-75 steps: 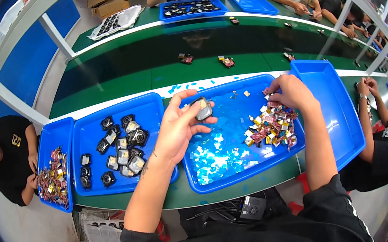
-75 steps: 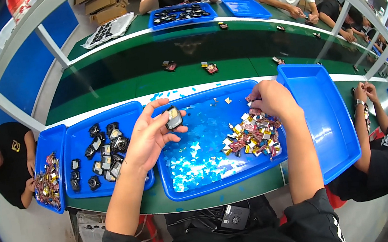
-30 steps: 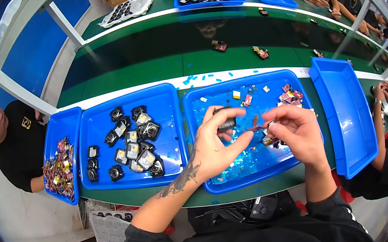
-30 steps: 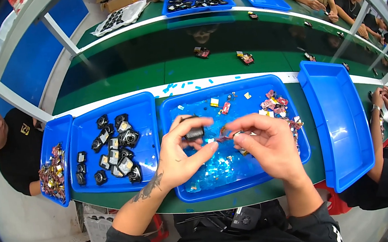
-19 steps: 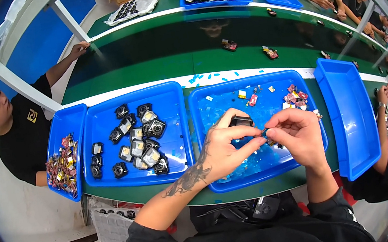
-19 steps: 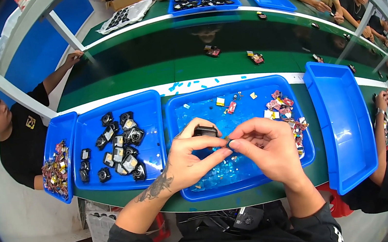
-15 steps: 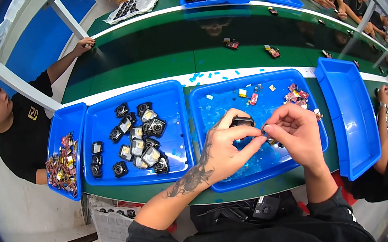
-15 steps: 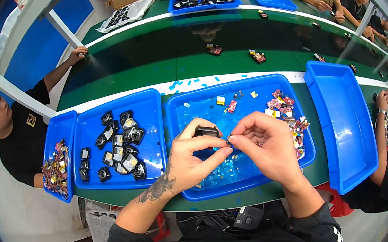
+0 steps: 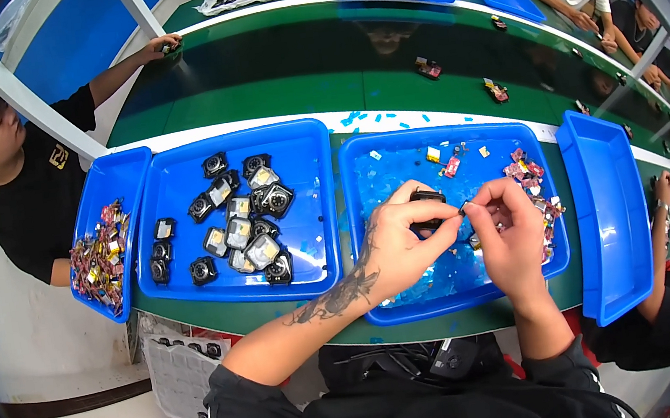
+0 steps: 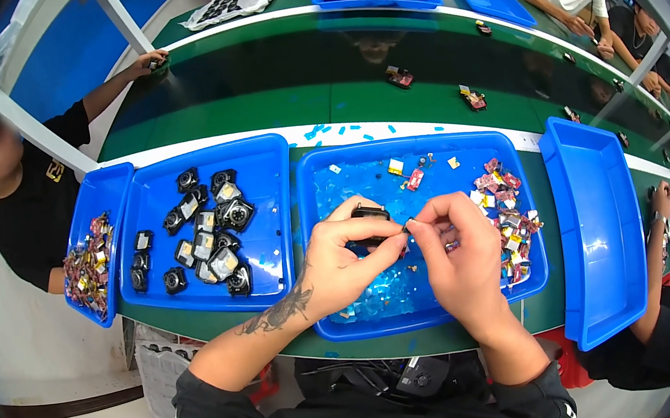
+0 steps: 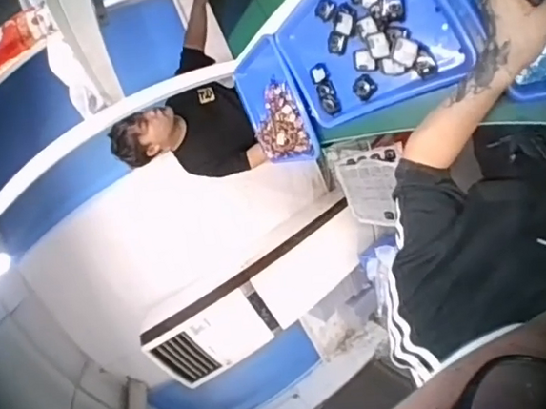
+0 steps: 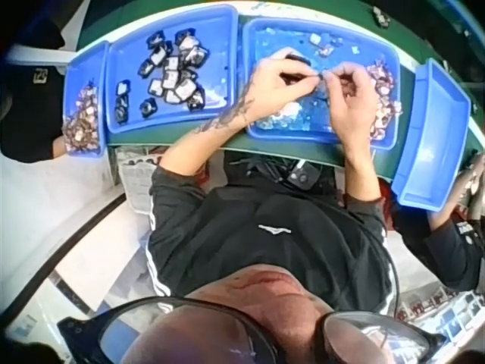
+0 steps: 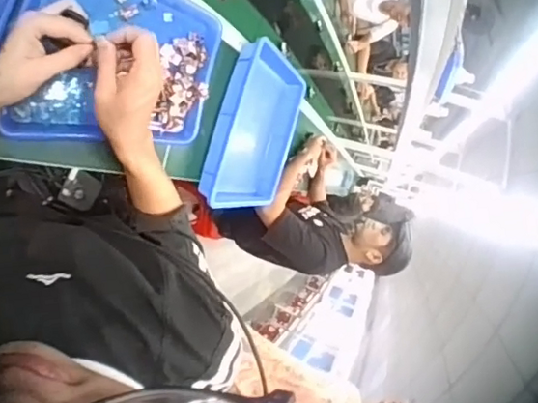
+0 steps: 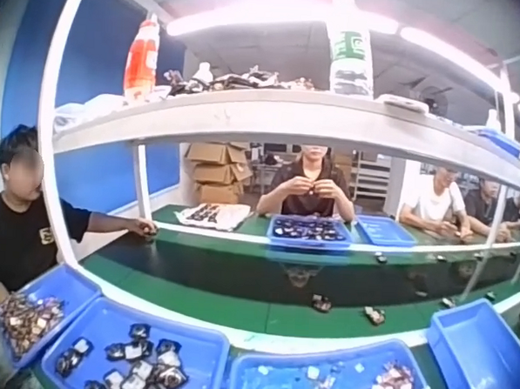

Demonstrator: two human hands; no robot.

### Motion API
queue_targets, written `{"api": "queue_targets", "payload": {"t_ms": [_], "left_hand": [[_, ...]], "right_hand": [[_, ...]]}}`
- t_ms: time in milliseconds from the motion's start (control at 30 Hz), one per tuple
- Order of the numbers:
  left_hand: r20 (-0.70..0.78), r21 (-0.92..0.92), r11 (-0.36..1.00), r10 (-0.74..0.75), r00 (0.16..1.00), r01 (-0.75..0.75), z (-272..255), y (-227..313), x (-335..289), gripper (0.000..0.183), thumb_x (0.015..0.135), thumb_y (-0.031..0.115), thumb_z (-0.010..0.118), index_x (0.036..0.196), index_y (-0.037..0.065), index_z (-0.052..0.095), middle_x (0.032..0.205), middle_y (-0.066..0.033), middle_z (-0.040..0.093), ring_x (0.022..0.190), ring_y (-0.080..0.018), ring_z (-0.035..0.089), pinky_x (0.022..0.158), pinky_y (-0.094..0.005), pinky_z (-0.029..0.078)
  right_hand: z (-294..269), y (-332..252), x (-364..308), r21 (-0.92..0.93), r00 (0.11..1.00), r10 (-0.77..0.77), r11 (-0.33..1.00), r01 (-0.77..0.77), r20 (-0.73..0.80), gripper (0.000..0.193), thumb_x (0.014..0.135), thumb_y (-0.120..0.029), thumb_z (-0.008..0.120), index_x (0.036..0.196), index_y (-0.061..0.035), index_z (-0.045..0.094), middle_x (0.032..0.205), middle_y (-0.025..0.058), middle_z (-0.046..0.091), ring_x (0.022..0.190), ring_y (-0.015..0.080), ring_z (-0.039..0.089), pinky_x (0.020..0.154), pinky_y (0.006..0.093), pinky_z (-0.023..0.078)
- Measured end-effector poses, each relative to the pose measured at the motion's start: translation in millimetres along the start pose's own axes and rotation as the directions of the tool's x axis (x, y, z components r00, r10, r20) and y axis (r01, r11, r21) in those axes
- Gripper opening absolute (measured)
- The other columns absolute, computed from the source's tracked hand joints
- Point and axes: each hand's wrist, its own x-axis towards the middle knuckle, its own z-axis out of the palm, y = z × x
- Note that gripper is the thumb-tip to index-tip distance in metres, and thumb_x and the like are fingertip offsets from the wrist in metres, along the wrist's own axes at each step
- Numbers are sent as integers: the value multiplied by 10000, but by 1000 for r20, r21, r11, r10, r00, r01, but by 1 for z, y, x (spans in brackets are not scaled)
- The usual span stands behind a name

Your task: Assembling small electronic components at a workbench in a factory setting.

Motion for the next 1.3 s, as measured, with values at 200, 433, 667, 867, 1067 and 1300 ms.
{"api": "queue_targets", "payload": {"t_ms": [200, 433, 667, 867, 1067, 1300], "left_hand": [[-7, -54, 998, -41, 999, 41, 3, -8, -2, 126, 831, 60, 721, 945, 7, 727, 954, -85, 609, 811, -131, 624, 688, -244, 504], [-8, -102, 994, -49, 999, 48, -1, -4, 6, 117, 849, 79, 707, 921, -11, 728, 848, -76, 648, 797, -114, 595, 718, -255, 484], [347, -426, 805, -277, 896, 414, -10, 0, 4, 183, 918, 83, 646, 1053, -31, 694, 934, -57, 670, 899, -99, 624, 774, -227, 500], [151, -338, 906, -215, 965, 255, -5, -1, 4, 392, 975, 84, 539, 1355, 4, 479, 1110, -86, 609, 961, -114, 594, 815, -258, 491], [-67, -294, 953, 64, 996, -81, 1, -8, 5, 597, 971, -51, 430, 1500, 71, 181, 1314, -179, 508, 1159, -222, 575, 983, -316, 447], [120, -428, 899, -41, 992, 88, 9, -6, -3, 389, 943, -65, 499, 1321, -10, 427, 1273, -152, 566, 1209, -191, 551, 977, -277, 461]], "right_hand": [[3, -2, 0, -297, 967, -255, 922, 249, 17, 136, 805, 68, 678, 861, 11, 569, 793, 94, 583, 637, 182, 599, 553, 274, 477], [-19, 2, -5, -171, 997, 64, 984, -56, 41, 102, 829, 66, 631, 903, 14, 585, 882, 115, 610, 691, 187, 606, 603, 288, 488], [-21, 18, 8, 423, 941, -3, 894, -150, 339, 232, 881, 63, 594, 1104, 46, 654, 1086, 115, 609, 931, 133, 605, 752, 230, 512], [-28, 7, 3, 448, 983, 49, 885, -124, 175, 141, 852, 57, 648, 988, 43, 683, 964, 107, 658, 857, 133, 641, 705, 228, 513], [-18, -15, 3, -312, 947, -239, 902, 299, 216, 149, 761, 23, 721, 907, -7, 718, 807, 130, 690, 739, 269, 687, 634, 330, 546], [0, -15, 2, -231, 973, -227, 945, 231, 44, 185, 785, 48, 704, 961, -12, 708, 784, 102, 676, 664, 233, 662, 595, 299, 521]]}}
